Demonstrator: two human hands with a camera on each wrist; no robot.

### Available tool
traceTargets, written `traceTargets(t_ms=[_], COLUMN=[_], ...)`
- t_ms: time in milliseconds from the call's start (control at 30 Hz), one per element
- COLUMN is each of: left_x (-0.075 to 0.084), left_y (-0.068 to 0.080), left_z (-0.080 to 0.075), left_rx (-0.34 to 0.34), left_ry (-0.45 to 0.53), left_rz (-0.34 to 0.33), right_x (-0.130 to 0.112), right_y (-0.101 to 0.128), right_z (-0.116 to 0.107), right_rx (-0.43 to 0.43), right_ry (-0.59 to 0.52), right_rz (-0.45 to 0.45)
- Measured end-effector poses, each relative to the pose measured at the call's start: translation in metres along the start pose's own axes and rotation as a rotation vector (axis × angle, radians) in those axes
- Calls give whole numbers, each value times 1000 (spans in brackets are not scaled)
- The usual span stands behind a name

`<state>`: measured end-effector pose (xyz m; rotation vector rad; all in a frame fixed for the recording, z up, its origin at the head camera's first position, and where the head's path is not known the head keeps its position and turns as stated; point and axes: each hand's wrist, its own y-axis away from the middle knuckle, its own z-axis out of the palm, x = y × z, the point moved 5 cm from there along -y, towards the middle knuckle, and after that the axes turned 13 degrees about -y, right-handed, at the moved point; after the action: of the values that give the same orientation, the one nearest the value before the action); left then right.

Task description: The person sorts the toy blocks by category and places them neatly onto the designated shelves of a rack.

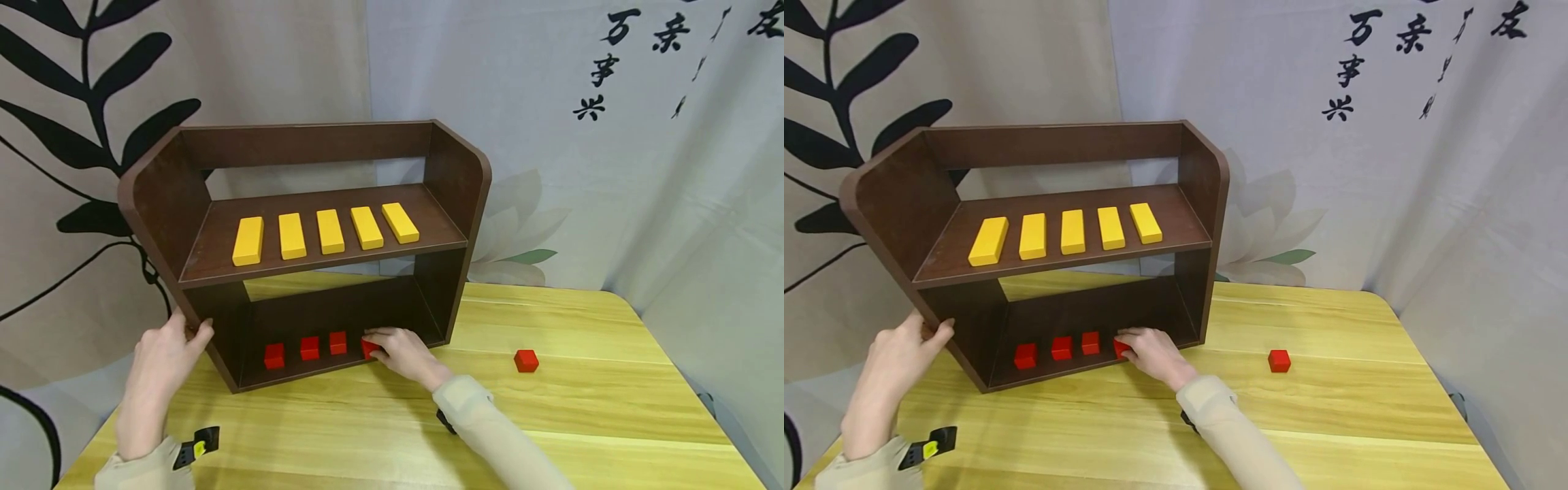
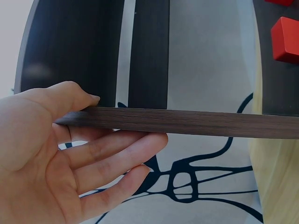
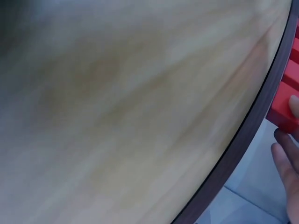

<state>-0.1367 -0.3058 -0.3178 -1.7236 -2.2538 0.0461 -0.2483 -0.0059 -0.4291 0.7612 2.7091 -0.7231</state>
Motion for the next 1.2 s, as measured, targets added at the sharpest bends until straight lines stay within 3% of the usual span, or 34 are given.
traceTargets(t_ms=[233, 567, 733, 1200], left_x=[0, 1, 0, 0], left_y=[0, 0, 0, 0], left_z=[1, 0, 0, 0], left_rx=[2, -17, -12, -15], left_ry=[-5, -6, -5, 0], left_rz=[5, 1, -6, -11], right_x=[1, -12, -18, -14], right_y=[6, 22, 26, 20], right_z=[3, -8, -8, -3], right_rx=[-75, -55, -84, -115], right_ry=[54, 183, 246, 178], right_rz=[-8, -144, -143, -102])
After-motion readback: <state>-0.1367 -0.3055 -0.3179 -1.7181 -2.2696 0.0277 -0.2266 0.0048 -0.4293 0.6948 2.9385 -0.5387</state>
